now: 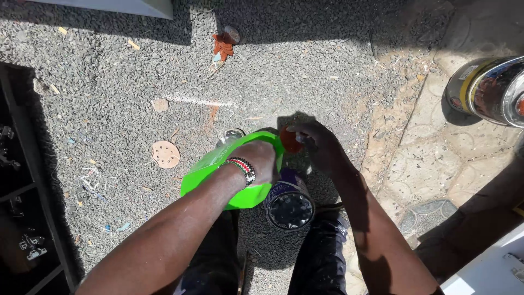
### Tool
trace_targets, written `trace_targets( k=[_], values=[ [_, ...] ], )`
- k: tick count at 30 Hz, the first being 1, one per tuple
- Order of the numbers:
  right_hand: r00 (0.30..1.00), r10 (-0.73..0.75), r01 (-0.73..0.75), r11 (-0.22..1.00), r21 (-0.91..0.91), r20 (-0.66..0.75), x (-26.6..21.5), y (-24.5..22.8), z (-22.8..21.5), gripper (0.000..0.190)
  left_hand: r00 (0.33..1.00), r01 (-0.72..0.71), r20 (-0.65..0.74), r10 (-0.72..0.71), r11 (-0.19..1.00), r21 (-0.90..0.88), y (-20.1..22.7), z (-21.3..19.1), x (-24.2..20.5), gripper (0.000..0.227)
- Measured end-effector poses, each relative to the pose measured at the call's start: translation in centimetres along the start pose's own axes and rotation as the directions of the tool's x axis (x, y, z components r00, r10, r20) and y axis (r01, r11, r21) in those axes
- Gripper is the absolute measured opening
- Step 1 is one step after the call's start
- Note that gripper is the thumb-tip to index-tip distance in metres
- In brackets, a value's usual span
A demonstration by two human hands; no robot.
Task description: Preparing paint or adhesive and applying it to furniture panels using a sponge
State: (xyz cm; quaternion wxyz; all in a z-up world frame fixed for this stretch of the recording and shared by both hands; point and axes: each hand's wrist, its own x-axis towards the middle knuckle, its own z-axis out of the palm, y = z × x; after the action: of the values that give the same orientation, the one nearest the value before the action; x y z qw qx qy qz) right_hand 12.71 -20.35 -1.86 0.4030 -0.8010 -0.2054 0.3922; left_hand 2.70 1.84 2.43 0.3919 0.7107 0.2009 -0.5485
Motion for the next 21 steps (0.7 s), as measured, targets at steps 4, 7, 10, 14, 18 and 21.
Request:
trace_targets(
  k=[4,7,10,14,18,21],
  values=[
    [0.998,0.058,-0.055,0.967,0.25,-0.005,-1.0,0.1,3.5,0.032,0.99,0.049,0.127,-0.057,0.997,0.064,1.4,-3.3,-1.5,0.019],
    [0.99,0.139,-0.139,0.922,0.361,0.026,-1.5,0.1,5.8,0.036,0.964,0.094,0.236,-0.118,0.99,0.108,3.1,-5.5,-2.6,0.018],
    [0.988,0.137,-0.151,0.88,0.45,0.065,-1.7,2.1,8.2,0.04,0.928,0.135,0.326,-0.177,0.98,0.148,3.9,-6.6,-3.5,0.019],
    [0.968,0.214,-0.253,0.806,0.536,0.134,-2.2,3.1,10.1,0.044,0.793,0.409,0.468,-0.39,0.91,0.066,4.5,-5.6,0.5,0.02],
    [0.939,0.279,-0.343,0.738,0.581,0.2,-3.2,1.7,9.4,0.059,0.707,0.486,0.572,-0.417,0.873,0.037,4.2,-5.0,3.0,0.019],
    [0.994,0.09,-0.104,0.707,0.7,0.057,-3.1,5.0,11.7,0.041,0.782,0.419,0.492,-0.382,0.907,0.039,5.5,-4.8,0.9,0.028]
  ],
)
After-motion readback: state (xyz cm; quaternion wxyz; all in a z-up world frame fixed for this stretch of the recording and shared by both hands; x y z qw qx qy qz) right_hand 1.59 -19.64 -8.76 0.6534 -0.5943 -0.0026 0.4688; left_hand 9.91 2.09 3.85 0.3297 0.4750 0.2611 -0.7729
